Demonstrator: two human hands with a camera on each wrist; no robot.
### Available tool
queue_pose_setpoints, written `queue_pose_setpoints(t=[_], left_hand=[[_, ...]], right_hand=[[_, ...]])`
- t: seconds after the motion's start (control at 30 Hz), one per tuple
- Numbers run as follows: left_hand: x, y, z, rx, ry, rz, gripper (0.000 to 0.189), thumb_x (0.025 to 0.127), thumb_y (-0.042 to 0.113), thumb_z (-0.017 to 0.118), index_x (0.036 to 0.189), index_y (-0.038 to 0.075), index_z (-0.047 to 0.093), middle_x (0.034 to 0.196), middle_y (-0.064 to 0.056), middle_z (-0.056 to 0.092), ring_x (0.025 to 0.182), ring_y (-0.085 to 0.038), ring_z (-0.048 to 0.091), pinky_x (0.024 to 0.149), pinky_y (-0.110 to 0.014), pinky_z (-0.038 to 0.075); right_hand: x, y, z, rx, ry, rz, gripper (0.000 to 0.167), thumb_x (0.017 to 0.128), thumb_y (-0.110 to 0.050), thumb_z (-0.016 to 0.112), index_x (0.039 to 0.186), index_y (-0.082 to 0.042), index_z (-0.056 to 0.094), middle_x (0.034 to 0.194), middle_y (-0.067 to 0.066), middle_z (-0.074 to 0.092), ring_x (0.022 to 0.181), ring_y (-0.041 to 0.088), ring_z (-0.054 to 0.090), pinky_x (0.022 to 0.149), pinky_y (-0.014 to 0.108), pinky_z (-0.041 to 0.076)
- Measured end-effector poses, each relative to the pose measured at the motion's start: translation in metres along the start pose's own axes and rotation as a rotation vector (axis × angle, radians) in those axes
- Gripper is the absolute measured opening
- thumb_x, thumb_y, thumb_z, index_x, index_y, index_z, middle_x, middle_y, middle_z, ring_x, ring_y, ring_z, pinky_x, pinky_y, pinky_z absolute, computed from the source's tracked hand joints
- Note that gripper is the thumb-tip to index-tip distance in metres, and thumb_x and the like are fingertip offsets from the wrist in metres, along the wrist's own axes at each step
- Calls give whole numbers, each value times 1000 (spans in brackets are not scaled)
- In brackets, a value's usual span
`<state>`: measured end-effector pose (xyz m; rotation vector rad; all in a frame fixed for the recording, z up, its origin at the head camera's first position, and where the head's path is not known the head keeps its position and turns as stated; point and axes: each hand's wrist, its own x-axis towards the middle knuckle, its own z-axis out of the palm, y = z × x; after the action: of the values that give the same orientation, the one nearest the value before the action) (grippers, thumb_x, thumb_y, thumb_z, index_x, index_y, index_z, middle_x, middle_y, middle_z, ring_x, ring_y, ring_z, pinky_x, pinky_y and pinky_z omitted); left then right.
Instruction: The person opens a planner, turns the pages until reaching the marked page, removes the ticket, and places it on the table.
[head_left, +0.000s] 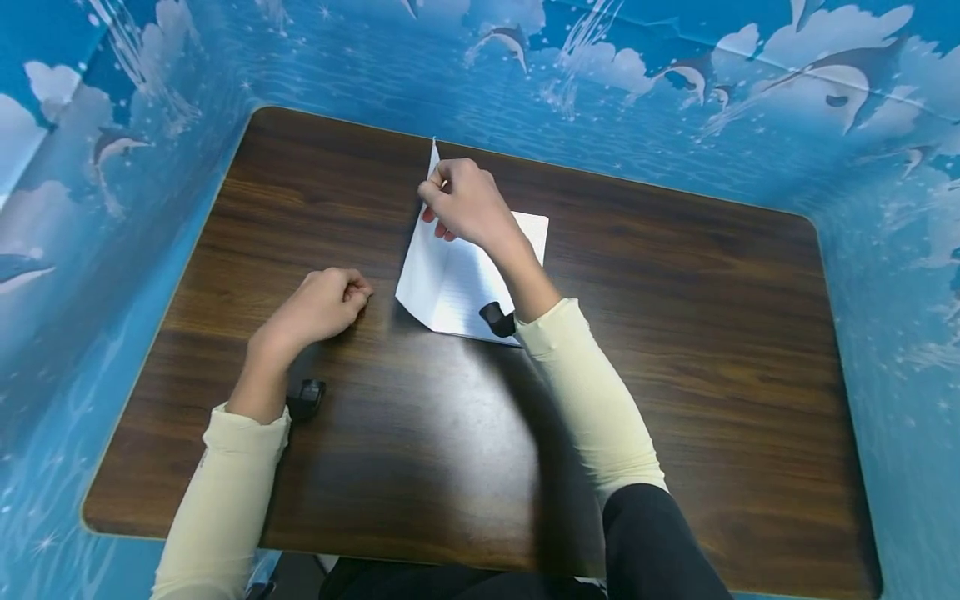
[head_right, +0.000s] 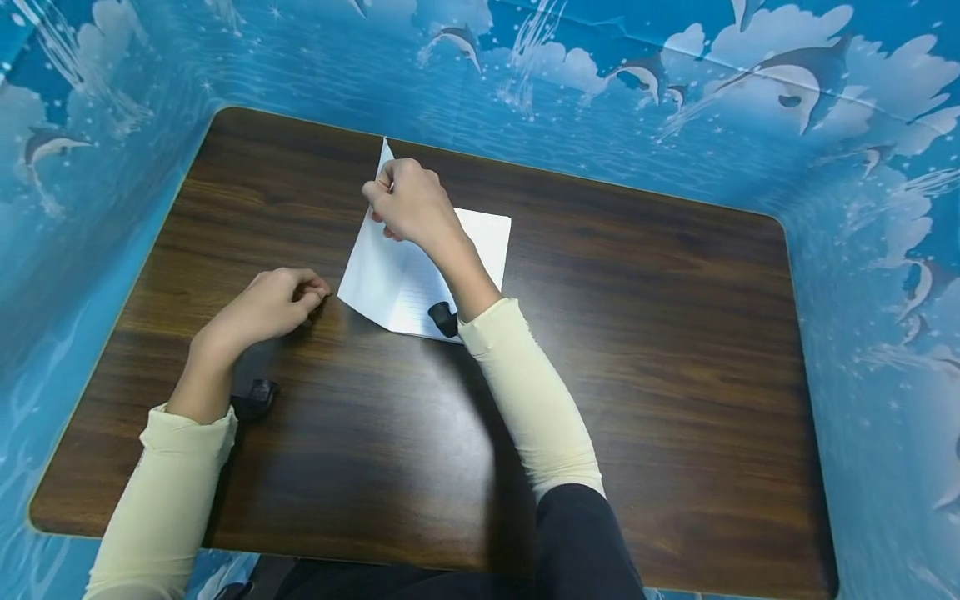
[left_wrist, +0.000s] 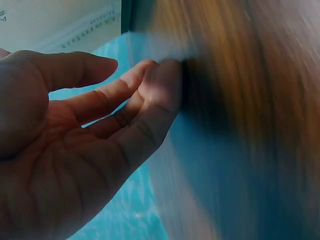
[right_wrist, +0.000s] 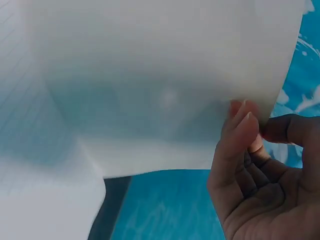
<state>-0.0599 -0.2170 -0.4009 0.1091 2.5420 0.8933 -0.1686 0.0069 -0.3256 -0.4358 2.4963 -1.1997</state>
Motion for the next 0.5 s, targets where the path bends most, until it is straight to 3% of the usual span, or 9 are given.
queue_pose_setpoints(t=[0.1,0.27,0.5], left_hand=[[-5,-5,-5,-57,-34,-33,34,114,14,42,124,-6,68,103,-18,68,84,-25,61,74,-37,50],[-13,-14,-13,-251,-79,-100,45,118,21,31,118,-10,64,98,-17,67,81,-20,69,72,-31,62],[-17,-27,-14,-433,-87,-123,67,119,37,19,143,-17,51,116,-32,73,85,-19,80,84,-35,65]], right_hand=[[9,-4,12,-4,-9,8,27,109,-18,49,90,-9,64,85,4,78,61,20,71,66,30,57],[26,-11,39,9,-28,30,27,109,-19,50,84,-11,58,77,2,72,60,16,70,64,28,58],[50,-9,83,-75,-37,77,31,109,-25,50,81,-13,56,65,1,67,56,15,68,56,27,49]])
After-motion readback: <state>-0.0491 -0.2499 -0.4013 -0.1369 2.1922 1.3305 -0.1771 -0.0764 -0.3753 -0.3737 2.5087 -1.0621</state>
